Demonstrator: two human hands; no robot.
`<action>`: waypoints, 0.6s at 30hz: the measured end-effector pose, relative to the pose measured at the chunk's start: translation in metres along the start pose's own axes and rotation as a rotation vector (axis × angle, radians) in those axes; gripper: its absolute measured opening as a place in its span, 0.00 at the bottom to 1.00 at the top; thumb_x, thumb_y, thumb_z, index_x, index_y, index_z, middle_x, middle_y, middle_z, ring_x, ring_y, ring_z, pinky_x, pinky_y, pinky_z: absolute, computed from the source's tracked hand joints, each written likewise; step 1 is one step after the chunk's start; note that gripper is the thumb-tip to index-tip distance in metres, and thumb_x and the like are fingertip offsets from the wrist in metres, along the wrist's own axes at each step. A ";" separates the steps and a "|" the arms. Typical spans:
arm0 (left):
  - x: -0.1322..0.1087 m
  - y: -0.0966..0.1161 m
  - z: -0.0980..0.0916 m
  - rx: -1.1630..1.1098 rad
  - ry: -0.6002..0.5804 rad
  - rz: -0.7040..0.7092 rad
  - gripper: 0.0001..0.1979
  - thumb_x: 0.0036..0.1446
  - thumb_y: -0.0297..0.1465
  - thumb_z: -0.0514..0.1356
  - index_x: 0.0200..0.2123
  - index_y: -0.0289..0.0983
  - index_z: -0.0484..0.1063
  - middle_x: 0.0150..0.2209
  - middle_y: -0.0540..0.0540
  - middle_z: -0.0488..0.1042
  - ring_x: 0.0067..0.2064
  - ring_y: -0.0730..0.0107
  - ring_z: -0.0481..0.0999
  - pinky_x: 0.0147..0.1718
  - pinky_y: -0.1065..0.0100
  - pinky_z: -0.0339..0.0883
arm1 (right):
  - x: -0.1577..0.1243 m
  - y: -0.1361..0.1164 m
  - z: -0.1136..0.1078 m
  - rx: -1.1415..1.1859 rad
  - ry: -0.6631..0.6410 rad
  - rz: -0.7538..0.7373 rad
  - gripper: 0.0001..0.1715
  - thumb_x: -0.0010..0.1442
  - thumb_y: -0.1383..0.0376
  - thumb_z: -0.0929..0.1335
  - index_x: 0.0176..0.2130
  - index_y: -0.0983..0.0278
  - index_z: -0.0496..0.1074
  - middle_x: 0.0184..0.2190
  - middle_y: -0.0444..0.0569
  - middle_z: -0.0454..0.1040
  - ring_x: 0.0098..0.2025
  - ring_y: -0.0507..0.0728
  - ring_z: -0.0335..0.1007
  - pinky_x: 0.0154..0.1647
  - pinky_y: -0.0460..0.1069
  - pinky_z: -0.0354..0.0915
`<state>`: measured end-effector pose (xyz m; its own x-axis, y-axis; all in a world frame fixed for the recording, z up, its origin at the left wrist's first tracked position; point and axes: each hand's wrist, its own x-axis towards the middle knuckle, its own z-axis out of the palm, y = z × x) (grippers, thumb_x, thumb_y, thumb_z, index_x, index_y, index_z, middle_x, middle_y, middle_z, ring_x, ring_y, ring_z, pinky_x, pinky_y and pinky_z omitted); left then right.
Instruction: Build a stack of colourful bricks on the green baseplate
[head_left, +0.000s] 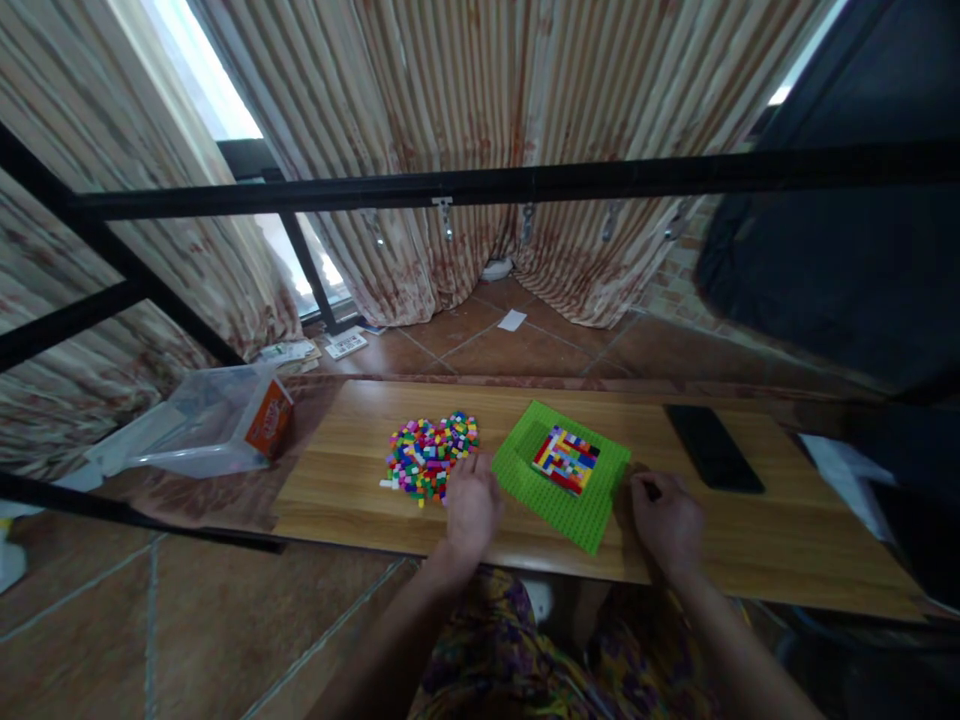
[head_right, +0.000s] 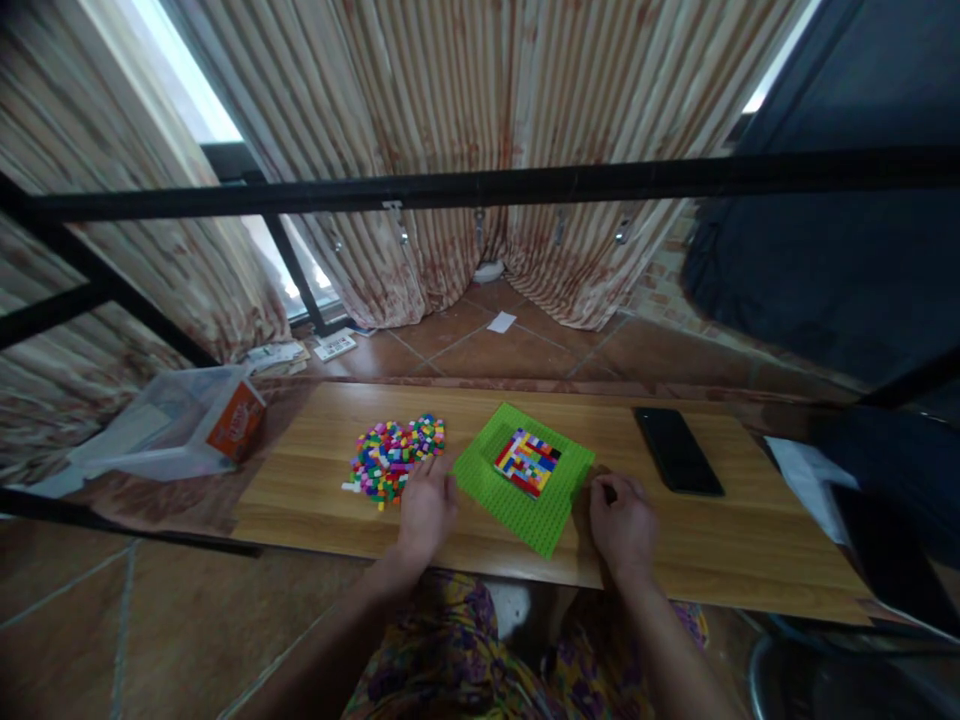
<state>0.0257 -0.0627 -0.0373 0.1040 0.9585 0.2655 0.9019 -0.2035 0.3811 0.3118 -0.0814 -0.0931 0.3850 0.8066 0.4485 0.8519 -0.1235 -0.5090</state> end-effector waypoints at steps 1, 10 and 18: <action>0.004 -0.009 -0.003 0.027 0.013 -0.040 0.15 0.58 0.23 0.52 0.46 0.35 0.72 0.43 0.40 0.76 0.46 0.60 0.73 0.48 0.59 0.67 | 0.000 0.000 0.000 0.001 -0.002 -0.001 0.18 0.59 0.56 0.60 0.30 0.64 0.72 0.32 0.55 0.74 0.34 0.60 0.69 0.35 0.51 0.62; 0.050 -0.020 -0.007 0.247 -0.072 -0.037 0.13 0.60 0.31 0.53 0.41 0.36 0.76 0.45 0.37 0.74 0.50 0.53 0.70 0.51 0.53 0.63 | 0.001 -0.004 -0.002 0.014 0.008 0.005 0.20 0.60 0.55 0.60 0.30 0.64 0.73 0.33 0.55 0.74 0.34 0.59 0.69 0.36 0.51 0.62; 0.052 -0.019 0.002 0.301 -0.103 -0.059 0.15 0.60 0.28 0.50 0.42 0.36 0.76 0.47 0.35 0.73 0.52 0.49 0.69 0.51 0.51 0.62 | 0.001 -0.009 -0.004 0.021 -0.004 0.028 0.21 0.61 0.55 0.59 0.30 0.64 0.72 0.33 0.54 0.74 0.34 0.58 0.69 0.36 0.51 0.62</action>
<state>0.0147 -0.0083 -0.0321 0.0761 0.9851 0.1542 0.9895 -0.0937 0.1104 0.3060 -0.0815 -0.0855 0.4069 0.8056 0.4307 0.8331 -0.1339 -0.5367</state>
